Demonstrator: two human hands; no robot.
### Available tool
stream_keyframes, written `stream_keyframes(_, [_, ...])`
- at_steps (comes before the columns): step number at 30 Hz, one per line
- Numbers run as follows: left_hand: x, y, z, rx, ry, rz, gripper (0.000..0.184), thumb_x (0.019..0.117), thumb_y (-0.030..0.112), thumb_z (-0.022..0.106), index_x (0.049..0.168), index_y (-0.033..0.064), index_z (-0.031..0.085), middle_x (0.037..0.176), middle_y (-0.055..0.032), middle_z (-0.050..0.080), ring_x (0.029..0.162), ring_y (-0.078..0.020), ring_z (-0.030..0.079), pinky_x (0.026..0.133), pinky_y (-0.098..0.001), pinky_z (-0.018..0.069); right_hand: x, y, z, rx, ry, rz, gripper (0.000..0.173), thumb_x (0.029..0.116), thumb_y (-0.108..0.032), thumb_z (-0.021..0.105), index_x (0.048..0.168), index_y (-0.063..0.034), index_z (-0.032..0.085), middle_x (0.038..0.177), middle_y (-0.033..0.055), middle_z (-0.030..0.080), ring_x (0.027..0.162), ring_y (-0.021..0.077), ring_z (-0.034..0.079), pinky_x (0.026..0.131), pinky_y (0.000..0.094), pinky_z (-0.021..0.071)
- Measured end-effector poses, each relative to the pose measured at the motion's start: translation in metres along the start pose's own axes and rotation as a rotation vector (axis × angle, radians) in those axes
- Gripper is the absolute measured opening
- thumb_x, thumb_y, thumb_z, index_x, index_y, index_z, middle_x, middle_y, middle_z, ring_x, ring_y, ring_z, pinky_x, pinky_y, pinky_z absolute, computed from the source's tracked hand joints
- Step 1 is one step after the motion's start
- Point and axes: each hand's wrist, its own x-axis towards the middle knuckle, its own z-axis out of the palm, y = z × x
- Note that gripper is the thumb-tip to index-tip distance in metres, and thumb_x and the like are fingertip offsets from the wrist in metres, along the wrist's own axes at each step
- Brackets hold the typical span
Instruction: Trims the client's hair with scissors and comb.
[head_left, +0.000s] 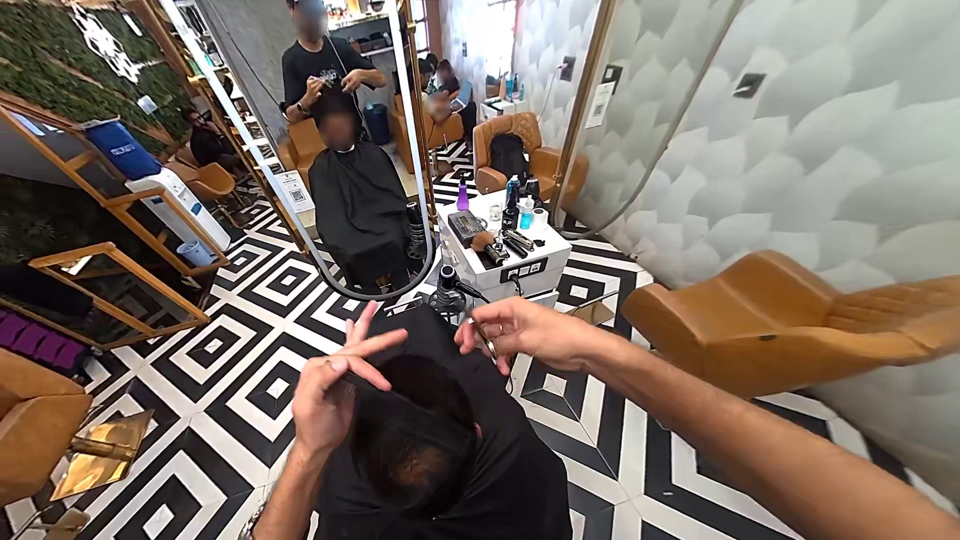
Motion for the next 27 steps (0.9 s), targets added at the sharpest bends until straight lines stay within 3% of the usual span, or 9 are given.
stream_keyframes(1, [0.005, 0.006, 0.0, -0.036, 0.087, 0.0, 0.068, 0.1063, 0.032, 0.018, 0.075, 0.0161, 0.076, 0.132, -0.0148, 0.069, 0.151, -0.0419, 0.031, 0.129, -0.0492, 0.0144, -0.001, 0.003, -0.002, 0.175, 0.068, -0.021, 0.029, 0.0904, 0.009, 0.045, 0.097, -0.0032, 0.07, 0.116, 0.0101, 0.071, 0.098, 0.0196, 0.071, 0.077, 0.0351, 0.0622])
stream_keyframes(3, [0.016, 0.011, -0.001, -0.093, 0.185, 0.02, 0.067, 0.1042, 0.026, 0.016, 0.074, 0.0126, 0.074, 0.133, -0.019, 0.067, 0.152, -0.0421, 0.03, 0.129, -0.0466, 0.017, -0.001, 0.003, 0.011, 0.404, 0.231, -0.032, 0.031, 0.0863, 0.004, 0.04, 0.07, -0.0051, 0.065, 0.098, 0.01, 0.073, 0.092, 0.023, 0.071, 0.08, 0.0424, 0.0612])
stream_keyframes(8, [0.025, 0.008, 0.013, -0.084, 0.32, 0.038, 0.066, 0.1049, 0.023, 0.015, 0.081, 0.0029, 0.073, 0.131, -0.0236, 0.067, 0.148, -0.0422, 0.037, 0.127, -0.0478, 0.0223, 0.003, -0.005, 0.069, -0.114, 0.072, -0.106, 0.027, 0.1082, -0.025, 0.049, 0.106, -0.0074, 0.069, 0.08, 0.0019, 0.071, 0.07, 0.0098, 0.063, 0.063, 0.0271, 0.05])
stream_keyframes(11, [0.015, -0.002, 0.008, -0.043, 0.501, -0.015, 0.059, 0.1122, 0.028, 0.022, 0.108, -0.0037, 0.072, 0.131, -0.0179, 0.068, 0.138, -0.0317, 0.053, 0.12, -0.0437, 0.0365, 0.024, -0.002, 0.065, -0.452, 0.284, -0.169, 0.024, 0.1066, -0.022, 0.052, 0.105, -0.0062, 0.07, 0.071, 0.0026, 0.065, 0.062, 0.0146, 0.062, 0.06, 0.0367, 0.0542])
stream_keyframes(14, [-0.017, -0.022, -0.013, -0.078, 0.686, -0.2, 0.055, 0.113, 0.034, 0.028, 0.114, -0.0021, 0.069, 0.135, -0.011, 0.067, 0.136, -0.0224, 0.056, 0.115, -0.0373, 0.0427, 0.042, 0.004, 0.047, -0.625, 0.301, 0.004, 0.029, 0.1078, -0.025, 0.05, 0.097, -0.007, 0.07, 0.067, 0.0058, 0.062, 0.059, 0.0204, 0.061, 0.059, 0.0433, 0.0501])
stream_keyframes(19, [-0.1, -0.063, -0.048, -0.288, 0.297, -0.235, 0.055, 0.1044, 0.055, 0.042, 0.091, 0.0135, 0.076, 0.153, -0.0134, 0.052, 0.151, -0.032, 0.035, 0.123, -0.0451, 0.031, 0.007, 0.002, 0.074, -0.539, 0.05, 0.204, 0.037, 0.108, -0.026, 0.05, 0.081, -0.0078, 0.067, 0.058, 0.0034, 0.055, 0.05, 0.0142, 0.053, 0.05, 0.0339, 0.0441])
stream_keyframes(22, [-0.115, -0.062, -0.041, -0.081, -0.077, -0.114, 0.046, 0.094, 0.067, 0.053, 0.096, 0.0314, 0.082, 0.152, -0.0078, 0.054, 0.154, -0.0366, 0.026, 0.127, -0.0522, 0.0197, -0.015, 0.009, 0.095, -0.23, 0.025, 0.35, 0.038, 0.1093, -0.025, 0.048, 0.08, -0.006, 0.063, 0.058, 0.0017, 0.05, 0.048, 0.0083, 0.046, 0.049, 0.0236, 0.0373])
stream_keyframes(24, [-0.103, -0.051, -0.028, 0.041, -0.218, -0.005, 0.038, 0.0952, 0.06, 0.059, 0.106, 0.0311, 0.081, 0.147, -0.0017, 0.06, 0.153, -0.0336, 0.031, 0.128, -0.0618, 0.0032, -0.023, 0.01, 0.102, -0.02, 0.022, 0.396, 0.038, 0.1091, -0.022, 0.047, 0.077, -0.0073, 0.06, 0.058, -0.0016, 0.047, 0.05, 0.0044, 0.042, 0.05, 0.0197, 0.0339])
stream_keyframes(27, [-0.085, -0.034, -0.015, 0.061, -0.203, 0.02, 0.039, 0.0939, 0.05, 0.068, 0.118, 0.0207, 0.076, 0.137, 0.0006, 0.067, 0.141, -0.0255, 0.051, 0.126, -0.0663, 0.0017, -0.029, 0.002, 0.106, 0.111, 0.023, 0.409, 0.039, 0.1088, -0.02, 0.045, 0.075, -0.0088, 0.059, 0.057, -0.0033, 0.047, 0.05, 0.002, 0.041, 0.049, 0.0171, 0.0318])
